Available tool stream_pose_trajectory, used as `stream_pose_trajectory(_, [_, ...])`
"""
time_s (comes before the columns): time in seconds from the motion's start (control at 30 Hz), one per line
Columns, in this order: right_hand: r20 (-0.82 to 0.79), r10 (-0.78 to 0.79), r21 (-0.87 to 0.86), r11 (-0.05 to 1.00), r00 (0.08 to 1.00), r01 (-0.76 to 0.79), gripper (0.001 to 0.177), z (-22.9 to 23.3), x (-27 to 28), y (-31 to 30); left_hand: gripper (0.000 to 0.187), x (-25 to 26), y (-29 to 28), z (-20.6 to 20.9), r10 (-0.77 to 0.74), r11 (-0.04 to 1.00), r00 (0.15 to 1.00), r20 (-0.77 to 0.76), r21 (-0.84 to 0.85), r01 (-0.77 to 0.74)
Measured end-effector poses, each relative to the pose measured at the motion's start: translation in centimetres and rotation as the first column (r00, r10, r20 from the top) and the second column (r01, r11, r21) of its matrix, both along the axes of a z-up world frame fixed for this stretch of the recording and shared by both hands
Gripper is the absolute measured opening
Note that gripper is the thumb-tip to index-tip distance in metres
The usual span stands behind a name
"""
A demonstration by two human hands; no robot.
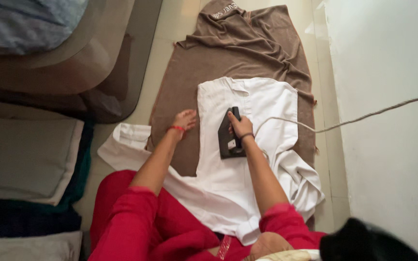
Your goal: The person irons a white shirt using an electric iron while sitting on the floor, smoothing different sections of the fabric and folding the sleeves.
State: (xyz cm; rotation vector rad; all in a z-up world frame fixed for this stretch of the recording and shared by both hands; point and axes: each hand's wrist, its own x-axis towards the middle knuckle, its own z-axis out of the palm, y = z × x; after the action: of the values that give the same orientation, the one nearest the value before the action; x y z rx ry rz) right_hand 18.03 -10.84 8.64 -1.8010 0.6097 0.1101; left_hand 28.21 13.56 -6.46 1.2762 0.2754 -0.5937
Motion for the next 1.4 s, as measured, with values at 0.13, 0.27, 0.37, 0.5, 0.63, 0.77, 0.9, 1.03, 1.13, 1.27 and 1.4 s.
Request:
stream_pose_trajectory(0.13, [-0.051, -0.183, 0.082, 0.979, 0.982, 0.187, 0.048, -0.1, -1.4, 1.0, 0.055, 7.3, -3.0, -0.3, 0.016, 0.992, 0.998, -0.062, -0.128, -0.023])
stream_pose_trajectory(0.27, [-0.004, -0.175, -0.053, 0.983, 0.984, 0.175, 0.051, -1.8, 0.9, 0.0, 0.061, 11.3, -6.4, -1.2, 0.131, 0.92, 0.991, 0.005, 0.372, -0.124])
stream_pose_trajectory(0.37, [0.046, -0.168, -0.074, 0.983, 0.985, 0.171, 0.052, -3.7, 5.2, -1.3, 0.038, 12.8, -7.1, -1.8, 0.186, 0.965, 0.967, 0.173, 0.154, -0.213])
stream_pose_trajectory(0.5, [0.055, -0.203, -0.01, 0.979, 0.978, 0.204, 0.052, -4.9, 11.8, -2.4, 0.024, 13.4, -6.0, -2.0, 0.215, 0.86, 0.952, 0.217, 0.419, -0.29])
stream_pose_trajectory(0.63, [0.054, -0.252, 0.025, 0.968, 0.966, 0.251, 0.049, -4.3, 17.0, -2.5, 0.019, 13.0, -6.4, -1.0, 0.227, 0.819, 0.932, 0.281, 0.463, -0.339])
stream_pose_trajectory(0.77, [0.05, -0.261, 0.043, 0.965, 0.964, 0.259, 0.043, -3.7, 19.4, -2.5, 0.033, 13.5, -6.4, -1.9, 0.113, 0.773, 0.808, 0.578, 0.46, -0.437])
stream_pose_trajectory(0.9, [0.057, -0.205, 0.005, 0.979, 0.977, 0.205, 0.047, -5.4, 20.6, -3.4, 0.035, 14.1, -5.1, -2.7, -0.229, 0.716, 0.644, 0.73, 0.574, -0.397])
stream_pose_trajectory(1.03, [0.015, -0.137, -0.067, 0.988, 0.99, 0.137, 0.053, -7.7, 20.1, -4.5, 0.03, 13.3, -3.9, -0.7, -0.312, 0.527, 0.777, 0.547, 0.78, -0.337])
stream_pose_trajectory(1.13, [-0.001, -0.183, -0.104, 0.978, 0.983, 0.182, 0.052, -8.5, 17.4, -4.2, 0.045, 10.9, -3.4, 1.7, -0.234, 0.62, 0.669, 0.705, 0.639, -0.456])
stream_pose_trajectory(1.27, [-0.015, -0.237, -0.087, 0.968, 0.971, 0.235, 0.05, -7.6, 12.3, -2.8, 0.053, 2.2, -2.1, 3.0, -0.182, 0.741, 0.641, 0.746, 0.532, -0.408])
stream_pose_trajectory(1.4, [-0.05, -0.249, -0.138, 0.961, 0.967, 0.24, 0.056, -6.2, 6.9, -1.7, 0.054, -8.7, 0.5, 3.4, -0.203, 0.832, 0.748, 0.632, 0.515, -0.209])
